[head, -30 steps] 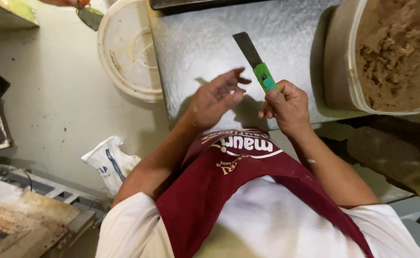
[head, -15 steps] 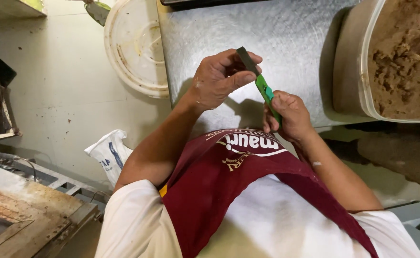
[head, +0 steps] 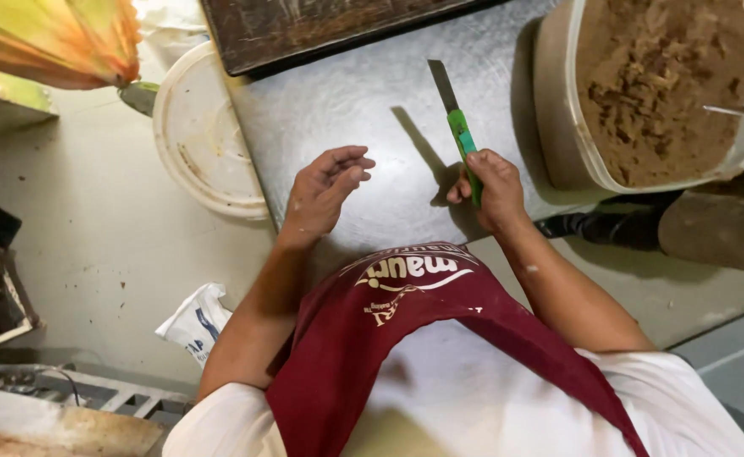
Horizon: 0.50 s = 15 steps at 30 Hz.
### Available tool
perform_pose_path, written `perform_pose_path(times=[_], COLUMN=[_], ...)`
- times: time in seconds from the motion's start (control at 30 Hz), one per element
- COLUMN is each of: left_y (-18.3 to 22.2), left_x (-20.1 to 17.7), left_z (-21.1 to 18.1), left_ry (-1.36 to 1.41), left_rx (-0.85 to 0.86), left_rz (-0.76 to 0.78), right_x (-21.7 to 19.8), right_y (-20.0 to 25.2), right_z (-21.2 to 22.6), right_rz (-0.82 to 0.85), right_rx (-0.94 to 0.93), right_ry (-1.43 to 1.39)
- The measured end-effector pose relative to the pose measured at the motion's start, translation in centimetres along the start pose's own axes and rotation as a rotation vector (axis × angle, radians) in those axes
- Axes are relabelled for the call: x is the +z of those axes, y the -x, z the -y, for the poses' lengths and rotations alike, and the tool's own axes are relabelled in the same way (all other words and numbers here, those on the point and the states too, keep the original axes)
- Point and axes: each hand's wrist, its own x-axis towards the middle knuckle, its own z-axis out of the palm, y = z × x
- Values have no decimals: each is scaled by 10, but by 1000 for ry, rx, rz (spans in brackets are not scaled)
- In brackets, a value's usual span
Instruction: Filling and sealing small dough portions with a savory mixture in a bakery.
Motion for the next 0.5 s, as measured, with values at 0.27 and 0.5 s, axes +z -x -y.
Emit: perform_pose_path(times=[0.27,0.5], left_y=[14,13], left_x=[41,33], left_z=[8,28], left_ry=[-75,-146], left_rx=[-196,-231], left_rz=[157,191], right_x=[7,0], right_y=[-2,-9], right_z=[-5,-4], right_rz=[-141,-313], right_rx=[-57,-8], right_ry=[80,3])
